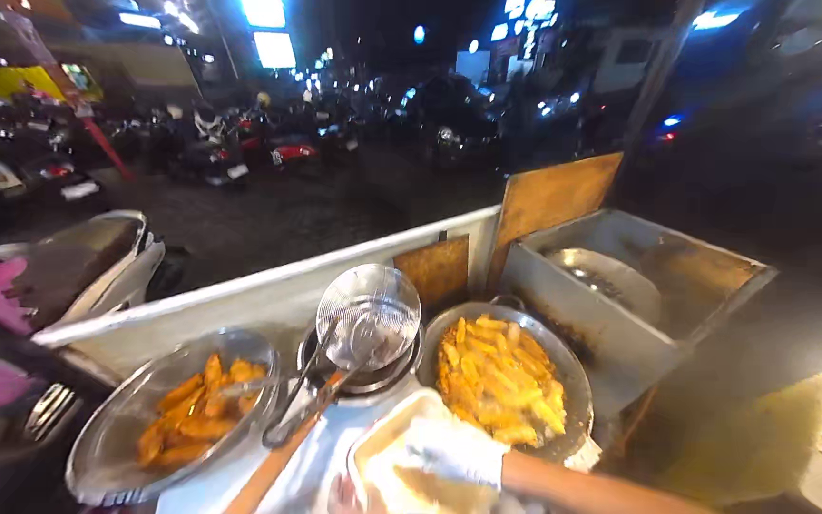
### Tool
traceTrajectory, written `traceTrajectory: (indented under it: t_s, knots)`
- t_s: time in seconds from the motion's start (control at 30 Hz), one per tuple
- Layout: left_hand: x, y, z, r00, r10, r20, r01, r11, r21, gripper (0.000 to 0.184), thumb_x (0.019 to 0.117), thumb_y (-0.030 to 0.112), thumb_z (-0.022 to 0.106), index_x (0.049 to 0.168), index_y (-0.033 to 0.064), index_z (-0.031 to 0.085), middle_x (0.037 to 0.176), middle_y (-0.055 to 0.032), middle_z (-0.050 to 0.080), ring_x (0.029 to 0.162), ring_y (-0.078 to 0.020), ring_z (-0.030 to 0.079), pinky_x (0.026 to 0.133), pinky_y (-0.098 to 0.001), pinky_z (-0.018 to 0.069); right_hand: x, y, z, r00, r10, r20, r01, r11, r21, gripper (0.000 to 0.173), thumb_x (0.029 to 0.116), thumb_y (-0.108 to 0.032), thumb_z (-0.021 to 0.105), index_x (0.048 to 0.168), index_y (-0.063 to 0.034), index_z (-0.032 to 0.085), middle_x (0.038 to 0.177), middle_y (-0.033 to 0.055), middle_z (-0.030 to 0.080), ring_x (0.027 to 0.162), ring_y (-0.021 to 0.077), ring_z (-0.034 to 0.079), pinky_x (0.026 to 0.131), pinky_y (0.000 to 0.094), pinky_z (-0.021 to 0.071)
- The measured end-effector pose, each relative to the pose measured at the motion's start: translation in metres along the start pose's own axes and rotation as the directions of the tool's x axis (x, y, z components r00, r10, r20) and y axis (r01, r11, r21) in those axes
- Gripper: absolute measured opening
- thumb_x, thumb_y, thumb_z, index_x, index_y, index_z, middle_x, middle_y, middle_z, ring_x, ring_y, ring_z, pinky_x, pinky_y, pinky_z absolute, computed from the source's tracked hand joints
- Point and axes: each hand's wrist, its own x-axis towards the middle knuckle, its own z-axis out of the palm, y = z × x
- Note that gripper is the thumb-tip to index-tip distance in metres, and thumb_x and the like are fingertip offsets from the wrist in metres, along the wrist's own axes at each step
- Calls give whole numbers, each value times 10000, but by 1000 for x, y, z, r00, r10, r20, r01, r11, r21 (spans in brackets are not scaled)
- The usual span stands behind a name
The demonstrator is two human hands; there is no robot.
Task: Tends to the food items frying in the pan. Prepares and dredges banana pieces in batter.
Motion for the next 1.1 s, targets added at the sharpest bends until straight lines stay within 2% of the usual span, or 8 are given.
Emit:
traceTrajectory:
  t_s: [0.13, 0.23, 0.4, 0.57, 0.73, 0.83, 0.9, 1.1]
  knots:
    - [4, -28, 16, 992, -81, -94, 80, 997, -13, 618, 945, 151, 688, 1486, -24, 446, 1406, -210, 594, 1327, -317, 561, 1129, -482, 439, -15, -14, -8, 847, 203, 492, -193, 979, -72, 401, 1014, -301, 624, 1340, -68, 644, 1462, 204, 558, 1397, 407, 483, 1144, 640, 367]
    - [8, -22, 17, 985, -126, -115, 131, 991, 35, 605, 943, 179, 702, 1478, 13, 473, 1362, -177, 634, 1280, -308, 597, 1095, -511, 459, -1, -16, 5, 864, 304, 403, -286, 952, -105, 363, 1027, -262, 587, 1289, -20, 648, 1367, 231, 605, 1338, 411, 530, 1121, 608, 404]
    - [7, -24, 19, 986, -117, -119, 125, 990, 66, 622, 928, 159, 716, 1480, 17, 469, 1372, -177, 627, 1292, -318, 586, 1087, -515, 460, 6, -6, 57, 762, 448, 467, -409, 893, -189, 672, 910, -178, 715, 1512, -37, 451, 1404, 300, 552, 1316, 502, 513, 1061, 702, 404]
    - [6, -26, 22, 986, -94, -141, 106, 991, 85, 610, 926, 185, 709, 1467, 12, 486, 1338, -176, 649, 1258, -317, 610, 1073, -522, 470, 7, -12, 43, 774, 458, 438, -455, 882, -120, 684, 896, -207, 703, 1511, -60, 441, 1327, 288, 602, 1257, 483, 565, 1009, 678, 454]
    - [1, -20, 19, 984, -114, -138, 123, 991, 59, 614, 917, 140, 717, 1472, 19, 485, 1350, -182, 643, 1270, -322, 605, 1073, -528, 470, 10, -6, 45, 856, 467, 220, -496, 863, 99, 448, 965, -370, 636, 1335, -118, 619, 1281, 166, 668, 1226, 352, 625, 1020, 589, 500]
    - [-3, -18, 21, 985, -118, -127, 114, 993, -38, 607, 941, 124, 684, 1485, -14, 451, 1379, -221, 608, 1299, -318, 578, 1111, -470, 452, 12, -12, 56, 888, 452, 88, -460, 864, 205, 345, 1022, -317, 524, 1220, -78, 674, 1215, 167, 685, 1189, 336, 638, 1023, 550, 498]
    - [0, -29, 24, 989, -78, -122, 72, 996, -57, 631, 932, 124, 691, 1483, -42, 432, 1380, -251, 595, 1301, -333, 574, 1114, -457, 452, 13, -20, 51, 877, 448, 172, -480, 833, 277, 351, 1051, -255, 541, 1276, -10, 652, 1292, 241, 645, 1255, 396, 595, 1064, 589, 456]
    - [2, -21, 18, 996, -73, -49, 68, 992, -107, 646, 940, 56, 674, 1495, -91, 378, 1441, -314, 512, 1357, -370, 511, 1153, -429, 403, 9, -44, -1, 933, 344, -106, -303, 910, 281, 288, 997, -301, 580, 1034, -42, 702, 1012, 159, 684, 997, 306, 675, 882, 493, 546]
